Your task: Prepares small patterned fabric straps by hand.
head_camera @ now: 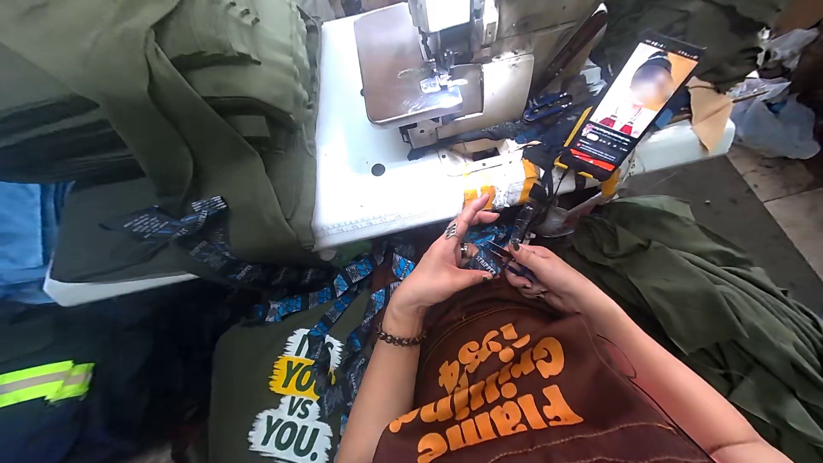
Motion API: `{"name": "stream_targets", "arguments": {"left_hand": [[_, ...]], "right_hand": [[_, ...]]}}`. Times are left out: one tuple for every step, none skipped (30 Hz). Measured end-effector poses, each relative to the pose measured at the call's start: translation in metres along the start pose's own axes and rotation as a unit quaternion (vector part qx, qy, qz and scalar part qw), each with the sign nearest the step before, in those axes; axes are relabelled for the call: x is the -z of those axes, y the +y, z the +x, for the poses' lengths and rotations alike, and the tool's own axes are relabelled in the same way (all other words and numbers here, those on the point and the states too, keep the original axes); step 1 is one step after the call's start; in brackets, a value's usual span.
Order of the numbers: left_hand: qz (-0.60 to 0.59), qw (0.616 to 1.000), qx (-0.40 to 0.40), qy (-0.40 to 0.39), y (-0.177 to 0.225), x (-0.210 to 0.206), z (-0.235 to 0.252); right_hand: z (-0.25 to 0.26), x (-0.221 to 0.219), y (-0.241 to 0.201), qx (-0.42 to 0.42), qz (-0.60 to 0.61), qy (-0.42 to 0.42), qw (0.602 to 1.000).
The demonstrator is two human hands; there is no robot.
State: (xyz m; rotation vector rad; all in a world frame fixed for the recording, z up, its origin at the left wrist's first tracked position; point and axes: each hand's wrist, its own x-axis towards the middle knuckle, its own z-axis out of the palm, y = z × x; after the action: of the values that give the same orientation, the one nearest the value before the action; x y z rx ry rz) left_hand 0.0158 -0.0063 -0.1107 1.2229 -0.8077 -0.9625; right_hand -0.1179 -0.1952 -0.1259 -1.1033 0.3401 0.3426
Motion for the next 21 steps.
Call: {"name": "stream_targets", "arguments": {"left_hand": [[0.003, 1.0, 0.004, 0.003, -0.0001, 0.0002, -0.0001], [0.007, 1.0, 0.009, 0.01, -0.0008, 0.0005, -0.0002], [0.013, 1.0, 0.016, 0.021, -0.002, 0.0009, 0.0], [0.021, 0.999, 0.023, 0.035, -0.0034, 0.0015, 0.0003], [0.028, 0.998, 0.029, 0.049, -0.0044, 0.002, 0.0007], [0.034, 0.997, 0.033, 0.063, -0.0047, 0.0019, 0.0012], [0.037, 0.996, 0.038, 0.076, -0.0045, 0.0016, 0.0018], [0.037, 0.995, 0.041, 0.087, -0.0043, 0.0012, 0.0022], [0.033, 0.993, 0.046, 0.1, -0.0037, 0.0005, 0.0023], [0.027, 0.992, 0.053, 0.114, -0.0027, -0.0005, 0.0021], [0.023, 0.99, 0.062, 0.128, -0.0016, -0.0014, 0.0018], [0.022, 0.988, 0.067, 0.138, -0.0007, -0.0021, 0.0015], [0.021, 0.987, 0.068, 0.146, -0.0005, -0.0026, 0.0014], [0.018, 0.987, 0.066, 0.146, -0.0007, -0.0029, 0.0014], [0.015, 0.988, 0.061, 0.141, -0.0013, -0.0029, 0.0016], [0.015, 0.99, 0.055, 0.13, -0.0021, -0.0027, 0.0019], [0.014, 0.992, 0.051, 0.117, -0.0028, -0.0023, 0.0021], [0.013, 0.993, 0.05, 0.102, -0.0036, -0.0018, 0.002], [0.012, 0.995, 0.053, 0.088, -0.0046, -0.0012, 0.0016], [0.006, 0.995, 0.058, 0.079, -0.0055, -0.0012, 0.0011], [-0.001, 0.995, 0.065, 0.079, -0.0058, -0.0017, 0.0004]], "right_hand": [[0.0007, -0.001, -0.0009, 0.011, 0.01, 0.006, 1.0], [0.001, -0.0017, -0.0023, 0.023, 0.017, 0.013, 1.0], [0.0012, -0.0021, -0.0039, 0.035, 0.017, 0.016, 0.999], [0.0016, -0.0022, -0.0055, 0.047, 0.013, 0.017, 0.999], [0.0019, -0.0023, -0.0069, 0.057, 0.005, 0.017, 0.998], [0.002, -0.0026, -0.008, 0.066, -0.003, 0.018, 0.998], [0.0017, -0.0033, -0.0091, 0.072, -0.009, 0.021, 0.997], [0.0015, -0.0037, -0.0098, 0.077, -0.016, 0.026, 0.997], [0.0017, -0.0039, -0.01, 0.081, -0.021, 0.033, 0.996], [0.0024, -0.0036, -0.0098, 0.088, -0.027, 0.038, 0.995], [0.0031, -0.003, -0.0094, 0.095, -0.034, 0.041, 0.994], [0.0038, -0.0026, -0.0089, 0.104, -0.042, 0.042, 0.993], [0.0043, -0.0029, -0.0083, 0.113, -0.049, 0.044, 0.991], [0.0048, -0.0035, -0.0077, 0.12, -0.057, 0.045, 0.99], [0.005, -0.0046, -0.0075, 0.124, -0.063, 0.046, 0.989], [0.0051, -0.0055, -0.0072, 0.124, -0.068, 0.044, 0.989], [0.0053, -0.006, -0.0066, 0.125, -0.071, 0.041, 0.989], [0.0055, -0.0067, -0.006, 0.125, -0.075, 0.039, 0.989], [0.0055, -0.0072, -0.0056, 0.125, -0.08, 0.037, 0.988], [0.0056, -0.0074, -0.0052, 0.125, -0.089, 0.035, 0.988], [0.0057, -0.0072, -0.005, 0.125, -0.099, 0.034, 0.987]]}}
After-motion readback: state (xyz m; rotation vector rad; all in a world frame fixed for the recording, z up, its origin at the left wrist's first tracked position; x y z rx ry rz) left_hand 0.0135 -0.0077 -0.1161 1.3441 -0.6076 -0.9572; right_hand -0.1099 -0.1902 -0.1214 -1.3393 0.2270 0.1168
